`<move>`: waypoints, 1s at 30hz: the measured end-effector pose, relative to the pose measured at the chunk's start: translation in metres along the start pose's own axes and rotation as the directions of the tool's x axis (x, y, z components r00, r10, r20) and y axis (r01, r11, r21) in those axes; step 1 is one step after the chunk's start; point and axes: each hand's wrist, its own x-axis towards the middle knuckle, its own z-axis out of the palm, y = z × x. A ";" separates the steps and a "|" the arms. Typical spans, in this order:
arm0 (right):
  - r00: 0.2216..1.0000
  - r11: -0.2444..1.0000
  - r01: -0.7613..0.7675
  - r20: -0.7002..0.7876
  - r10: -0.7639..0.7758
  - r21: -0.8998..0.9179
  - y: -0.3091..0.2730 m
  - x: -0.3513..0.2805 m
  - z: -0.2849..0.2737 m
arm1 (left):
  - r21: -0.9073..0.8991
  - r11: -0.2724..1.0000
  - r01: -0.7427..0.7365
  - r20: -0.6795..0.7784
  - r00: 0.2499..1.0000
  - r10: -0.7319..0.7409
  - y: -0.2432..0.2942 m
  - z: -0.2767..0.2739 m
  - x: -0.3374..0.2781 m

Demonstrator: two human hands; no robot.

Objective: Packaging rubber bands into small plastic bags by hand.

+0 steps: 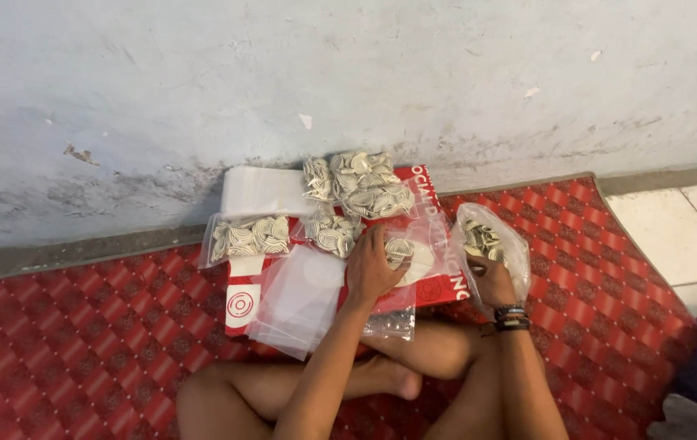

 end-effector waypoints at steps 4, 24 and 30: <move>0.999 1.000 0.002 -0.039 -0.003 -0.022 0.022 0.019 0.012 | 0.001 1.000 -0.009 -0.016 1.000 0.009 0.001 -0.002 0.002; 0.942 0.972 0.185 -0.255 -0.217 -0.144 0.021 0.019 0.015 | -0.005 1.000 0.001 -0.009 1.000 -0.001 -0.007 0.007 0.004; 0.825 0.931 0.336 -0.432 -0.365 -0.146 -0.023 -0.008 0.010 | 0.008 0.999 -0.042 -0.032 0.999 0.042 0.000 -0.004 0.003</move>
